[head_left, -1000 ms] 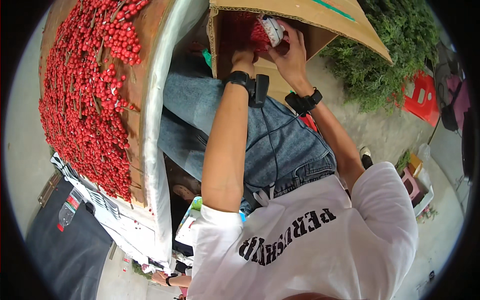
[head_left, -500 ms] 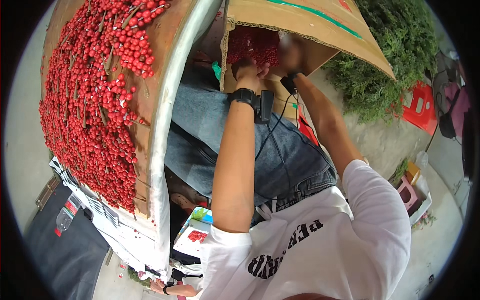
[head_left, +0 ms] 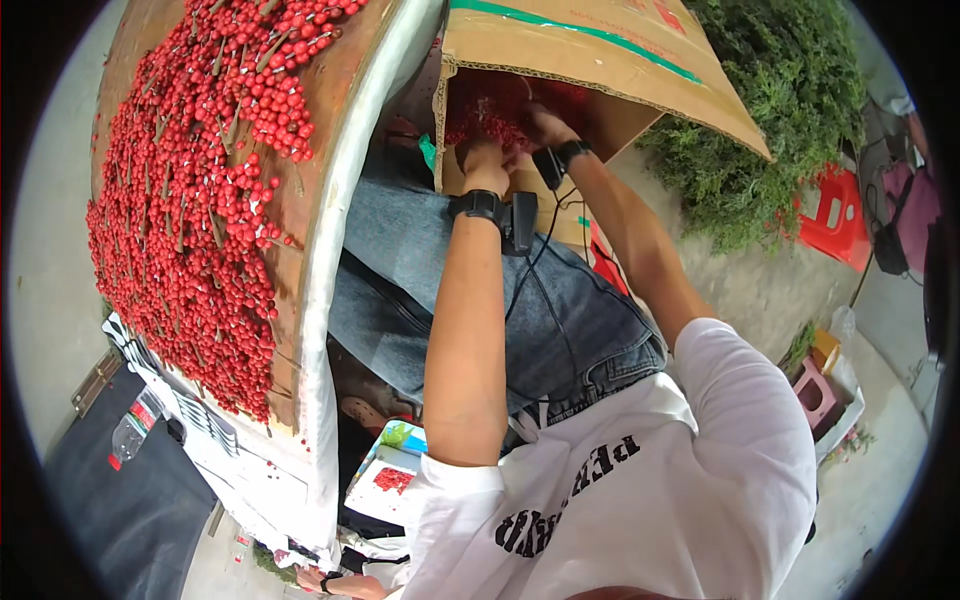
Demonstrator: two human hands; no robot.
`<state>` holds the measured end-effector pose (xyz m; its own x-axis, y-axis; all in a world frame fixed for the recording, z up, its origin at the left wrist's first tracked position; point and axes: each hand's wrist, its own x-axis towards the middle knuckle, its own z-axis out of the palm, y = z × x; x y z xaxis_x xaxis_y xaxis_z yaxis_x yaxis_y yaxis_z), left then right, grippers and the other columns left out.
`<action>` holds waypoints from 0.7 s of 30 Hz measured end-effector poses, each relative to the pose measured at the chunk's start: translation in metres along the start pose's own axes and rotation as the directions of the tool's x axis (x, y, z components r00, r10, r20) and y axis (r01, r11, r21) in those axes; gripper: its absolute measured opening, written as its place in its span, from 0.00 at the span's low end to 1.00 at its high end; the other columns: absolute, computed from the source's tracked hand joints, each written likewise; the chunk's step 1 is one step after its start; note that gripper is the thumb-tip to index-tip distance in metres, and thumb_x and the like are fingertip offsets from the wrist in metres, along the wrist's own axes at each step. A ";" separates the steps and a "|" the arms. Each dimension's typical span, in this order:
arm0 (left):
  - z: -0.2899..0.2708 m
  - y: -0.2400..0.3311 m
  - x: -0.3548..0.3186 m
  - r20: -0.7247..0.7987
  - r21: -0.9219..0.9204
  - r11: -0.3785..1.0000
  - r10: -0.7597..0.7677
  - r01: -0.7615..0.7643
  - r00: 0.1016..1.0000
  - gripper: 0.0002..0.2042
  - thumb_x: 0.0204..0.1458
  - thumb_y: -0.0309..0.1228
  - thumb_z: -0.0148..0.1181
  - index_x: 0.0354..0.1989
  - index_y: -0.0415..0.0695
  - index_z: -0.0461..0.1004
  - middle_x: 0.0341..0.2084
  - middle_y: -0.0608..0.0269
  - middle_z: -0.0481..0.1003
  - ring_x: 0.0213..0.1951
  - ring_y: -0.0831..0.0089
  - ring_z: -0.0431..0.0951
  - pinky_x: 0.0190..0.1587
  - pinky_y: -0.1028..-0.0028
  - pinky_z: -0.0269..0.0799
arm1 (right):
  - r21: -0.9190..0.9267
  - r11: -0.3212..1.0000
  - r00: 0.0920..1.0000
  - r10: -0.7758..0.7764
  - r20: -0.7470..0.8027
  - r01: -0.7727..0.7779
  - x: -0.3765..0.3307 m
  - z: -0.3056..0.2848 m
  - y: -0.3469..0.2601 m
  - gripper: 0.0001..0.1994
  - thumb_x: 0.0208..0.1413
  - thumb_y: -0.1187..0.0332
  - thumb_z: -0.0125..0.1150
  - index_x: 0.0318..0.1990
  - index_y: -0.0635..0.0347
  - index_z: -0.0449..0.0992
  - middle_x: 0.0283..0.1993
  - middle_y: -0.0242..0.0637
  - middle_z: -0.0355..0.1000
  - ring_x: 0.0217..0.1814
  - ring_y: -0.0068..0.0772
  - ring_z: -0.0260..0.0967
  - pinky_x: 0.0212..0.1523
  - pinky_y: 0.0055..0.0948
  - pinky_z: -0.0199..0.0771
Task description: Packaging bunches of red artificial flowers into small containers and placing them into a box.
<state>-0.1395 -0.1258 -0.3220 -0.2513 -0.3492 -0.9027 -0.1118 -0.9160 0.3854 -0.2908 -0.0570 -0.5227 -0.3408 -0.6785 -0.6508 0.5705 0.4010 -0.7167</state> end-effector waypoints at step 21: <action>-0.018 -0.052 0.091 -0.161 0.483 0.849 0.328 -0.215 0.931 0.08 0.64 0.28 0.51 0.39 0.42 0.78 0.32 0.57 0.79 0.30 0.69 0.80 0.29 0.67 0.78 | -0.671 0.500 0.583 -0.803 -0.122 0.548 -0.158 0.080 -0.092 0.35 0.45 0.68 0.80 0.64 0.54 0.74 0.59 0.51 0.73 0.58 0.56 0.74 0.58 0.44 0.77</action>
<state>-0.1394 -0.1132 -0.4276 -0.1157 -0.6573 -0.7447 -0.5051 -0.6067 0.6139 -0.2299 -0.0365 -0.3339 -0.7482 -0.6426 0.1651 -0.4027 0.2420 -0.8828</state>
